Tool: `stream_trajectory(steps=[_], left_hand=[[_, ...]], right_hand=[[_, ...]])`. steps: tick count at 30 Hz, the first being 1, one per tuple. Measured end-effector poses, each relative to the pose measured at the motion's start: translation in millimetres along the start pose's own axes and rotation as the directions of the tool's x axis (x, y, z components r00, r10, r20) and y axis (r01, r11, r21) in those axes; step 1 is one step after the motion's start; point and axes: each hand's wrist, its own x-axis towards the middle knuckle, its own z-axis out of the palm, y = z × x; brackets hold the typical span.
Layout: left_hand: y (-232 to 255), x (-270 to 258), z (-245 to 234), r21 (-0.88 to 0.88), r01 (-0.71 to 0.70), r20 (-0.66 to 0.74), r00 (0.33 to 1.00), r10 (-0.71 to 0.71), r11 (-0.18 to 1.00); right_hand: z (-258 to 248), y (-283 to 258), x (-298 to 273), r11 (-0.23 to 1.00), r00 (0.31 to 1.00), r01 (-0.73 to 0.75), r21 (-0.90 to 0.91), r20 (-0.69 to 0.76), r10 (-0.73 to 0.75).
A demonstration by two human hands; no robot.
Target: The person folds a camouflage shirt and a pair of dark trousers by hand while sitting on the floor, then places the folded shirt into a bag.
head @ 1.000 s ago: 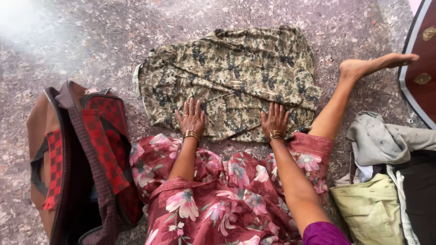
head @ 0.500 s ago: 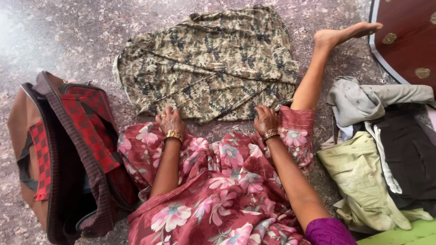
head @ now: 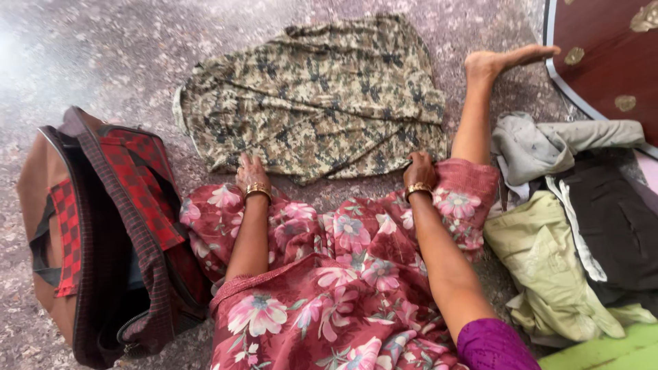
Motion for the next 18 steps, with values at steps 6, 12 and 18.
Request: stream_trajectory(steps=[6,12,18], left_hand=[[-17.2,14.1,18.8,-0.056,-0.064,0.028,0.997,0.066,0.996],[-18.8,27.8,22.8,0.006,-0.041,0.068,0.997,0.040,0.999],[-33.3,12.9,-5.9,0.020,-0.042,0.059,0.997,0.041,0.999]], right_hand=[[13.8,10.2,9.5,0.993,0.994,0.084,0.086,-0.079,-0.077],[7.2,20.2,15.9,0.985,0.993,0.117,0.126,-0.022,-0.115],[-10.6,34.6,28.6,0.994,0.993,0.104,-0.024,0.051,-0.102]])
